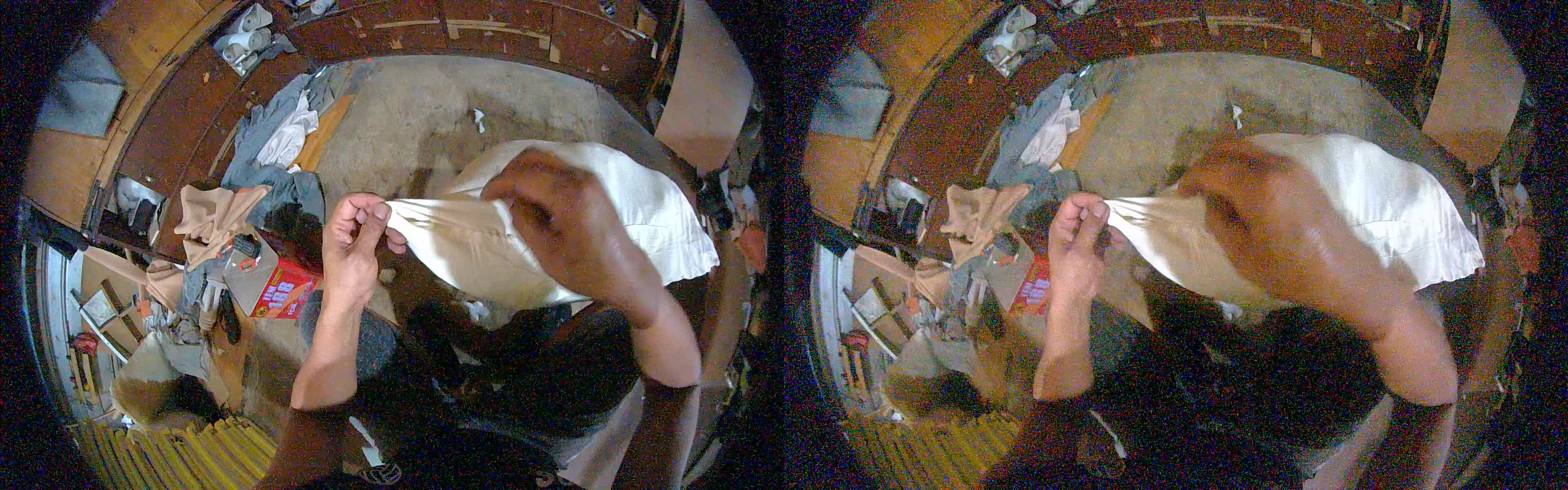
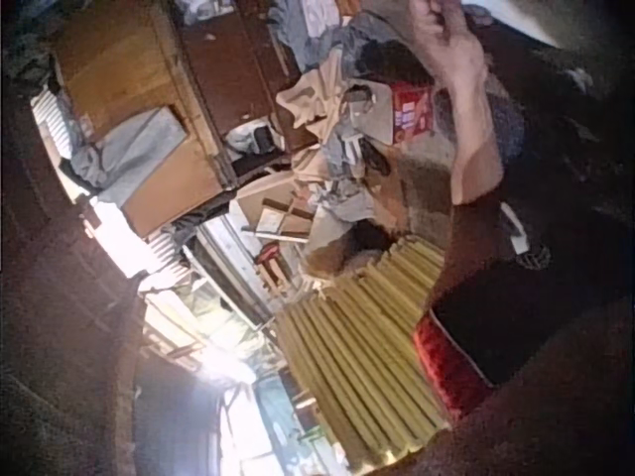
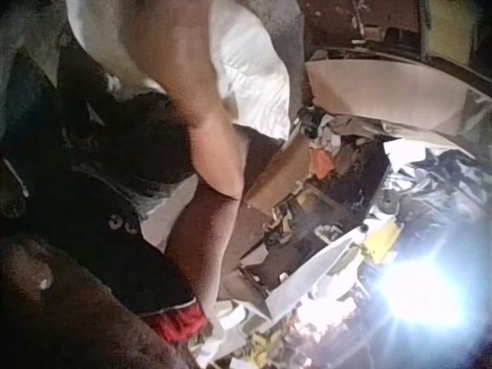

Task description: The person hand-sews a white pillow using a needle and thread. They repeatedly insert the needle through the fabric and pull the thread to close a seam, working continuously on the same area.

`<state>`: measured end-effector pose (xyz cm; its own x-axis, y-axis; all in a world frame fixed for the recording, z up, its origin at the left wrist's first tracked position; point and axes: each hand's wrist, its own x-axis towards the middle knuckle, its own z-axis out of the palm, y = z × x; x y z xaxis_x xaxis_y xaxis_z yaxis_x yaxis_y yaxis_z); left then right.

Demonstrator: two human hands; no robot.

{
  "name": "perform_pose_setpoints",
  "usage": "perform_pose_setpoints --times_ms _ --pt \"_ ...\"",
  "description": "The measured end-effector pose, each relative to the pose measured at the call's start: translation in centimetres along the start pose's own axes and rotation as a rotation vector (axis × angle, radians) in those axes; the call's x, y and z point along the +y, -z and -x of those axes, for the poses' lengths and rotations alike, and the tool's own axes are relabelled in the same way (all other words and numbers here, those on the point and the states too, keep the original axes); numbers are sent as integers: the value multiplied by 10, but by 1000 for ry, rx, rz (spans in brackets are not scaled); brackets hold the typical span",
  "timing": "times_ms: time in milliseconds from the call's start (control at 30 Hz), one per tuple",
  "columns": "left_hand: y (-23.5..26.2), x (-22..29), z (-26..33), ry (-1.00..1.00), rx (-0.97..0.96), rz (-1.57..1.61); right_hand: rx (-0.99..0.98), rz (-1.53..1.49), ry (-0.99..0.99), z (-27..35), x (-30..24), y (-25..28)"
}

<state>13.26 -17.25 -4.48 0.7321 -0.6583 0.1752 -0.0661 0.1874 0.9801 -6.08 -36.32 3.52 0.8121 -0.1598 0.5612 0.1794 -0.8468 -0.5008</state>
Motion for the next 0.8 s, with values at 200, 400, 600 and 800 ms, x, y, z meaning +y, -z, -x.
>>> perform_pose_setpoints --times_ms 200,400,600,800 --pt "-7 -2 0 -33 2 122 -111 18 -19 34 -8 -23" --pt "-6 0 7 -97 -97 10 -97 288 -56 32 -4 -43" --pt "-12 17 16 -472 -152 -715 -22 426 -97 36 0 -49" --pt "-10 5 15 -510 -131 -811 -28 403 -117 38 3 -45"
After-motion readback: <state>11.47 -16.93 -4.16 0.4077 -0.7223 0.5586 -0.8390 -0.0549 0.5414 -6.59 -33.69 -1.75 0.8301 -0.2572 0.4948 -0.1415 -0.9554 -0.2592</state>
